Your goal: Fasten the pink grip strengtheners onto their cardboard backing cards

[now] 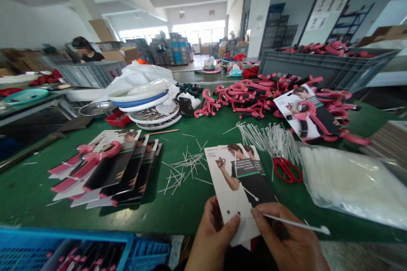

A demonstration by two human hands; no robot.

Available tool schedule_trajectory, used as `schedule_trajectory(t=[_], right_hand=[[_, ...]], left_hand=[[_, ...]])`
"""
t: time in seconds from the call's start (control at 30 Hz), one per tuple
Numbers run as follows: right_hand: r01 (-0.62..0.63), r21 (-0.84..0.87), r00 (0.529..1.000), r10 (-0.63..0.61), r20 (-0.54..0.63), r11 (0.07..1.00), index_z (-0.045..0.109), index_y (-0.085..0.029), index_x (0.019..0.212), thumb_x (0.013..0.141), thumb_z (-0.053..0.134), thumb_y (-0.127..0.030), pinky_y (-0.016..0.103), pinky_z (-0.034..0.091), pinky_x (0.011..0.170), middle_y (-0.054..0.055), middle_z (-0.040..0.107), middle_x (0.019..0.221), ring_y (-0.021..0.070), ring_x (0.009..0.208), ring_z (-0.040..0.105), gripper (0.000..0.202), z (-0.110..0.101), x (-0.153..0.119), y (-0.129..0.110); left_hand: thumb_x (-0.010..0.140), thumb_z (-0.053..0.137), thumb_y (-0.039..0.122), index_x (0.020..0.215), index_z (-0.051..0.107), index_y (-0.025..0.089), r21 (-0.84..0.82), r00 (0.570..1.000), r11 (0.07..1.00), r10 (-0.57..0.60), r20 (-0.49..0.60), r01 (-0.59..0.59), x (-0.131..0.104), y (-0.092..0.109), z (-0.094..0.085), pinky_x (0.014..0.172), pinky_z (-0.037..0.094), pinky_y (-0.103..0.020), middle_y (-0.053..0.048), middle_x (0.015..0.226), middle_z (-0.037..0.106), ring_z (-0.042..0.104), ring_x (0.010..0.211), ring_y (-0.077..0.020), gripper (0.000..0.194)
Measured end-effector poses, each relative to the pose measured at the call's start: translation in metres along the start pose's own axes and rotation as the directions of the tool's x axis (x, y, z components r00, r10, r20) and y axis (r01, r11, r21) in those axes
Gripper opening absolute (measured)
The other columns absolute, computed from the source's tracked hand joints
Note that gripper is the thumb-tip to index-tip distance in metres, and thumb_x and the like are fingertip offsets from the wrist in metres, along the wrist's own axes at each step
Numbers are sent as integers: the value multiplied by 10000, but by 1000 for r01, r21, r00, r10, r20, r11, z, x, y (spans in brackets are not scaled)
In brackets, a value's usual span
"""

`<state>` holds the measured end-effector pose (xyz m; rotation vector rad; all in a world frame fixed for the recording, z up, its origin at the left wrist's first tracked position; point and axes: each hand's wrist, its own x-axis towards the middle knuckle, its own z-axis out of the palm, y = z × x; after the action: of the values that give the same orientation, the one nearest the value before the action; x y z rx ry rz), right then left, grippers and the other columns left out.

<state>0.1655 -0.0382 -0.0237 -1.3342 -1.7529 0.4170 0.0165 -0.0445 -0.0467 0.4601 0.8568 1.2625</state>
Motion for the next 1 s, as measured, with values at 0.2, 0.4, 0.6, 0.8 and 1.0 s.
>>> schedule_trajectory(t=[0.2,0.4,0.6,0.8,1.0], right_hand=[[137,-77,983,-145,-108,988,602,-225,801,831,551,-252,216,497,634,-1,672,741,143,658,643,64,-1,2,1],[68,9,997,-68,-35,998,608,-223,767,815,567,-271,236,498,675,-11,661,709,142,634,637,78,2,-4,5],[-391,324,920,356,165,861,619,-189,705,773,603,-396,218,497,540,16,644,669,161,599,608,219,-1,2,6],[-460,357,888,420,189,813,607,-173,656,738,631,-415,232,482,561,10,609,632,157,596,577,256,-2,7,2],[-484,391,874,412,257,783,580,-177,647,765,603,-442,220,447,532,-11,558,594,130,565,527,292,-10,4,2]], left_hand=[[623,786,266,985,524,166,-11,997,998,69,17,-69,-1,-4,8,774,475,-322,-82,942,680,626,841,-187,458],[633,782,261,966,556,177,-13,995,995,97,34,-96,-4,-2,14,786,465,-297,-68,939,688,628,864,-182,412],[649,744,410,1007,633,173,-52,982,981,-187,33,189,-6,7,11,717,486,-288,-84,944,691,648,833,-212,443],[511,817,435,793,692,149,210,970,951,-240,40,227,5,-4,5,510,435,-205,-36,689,701,593,531,-122,421],[561,772,476,849,712,143,388,972,915,-179,151,109,13,-3,9,639,485,-276,-81,799,725,633,667,-191,445]])
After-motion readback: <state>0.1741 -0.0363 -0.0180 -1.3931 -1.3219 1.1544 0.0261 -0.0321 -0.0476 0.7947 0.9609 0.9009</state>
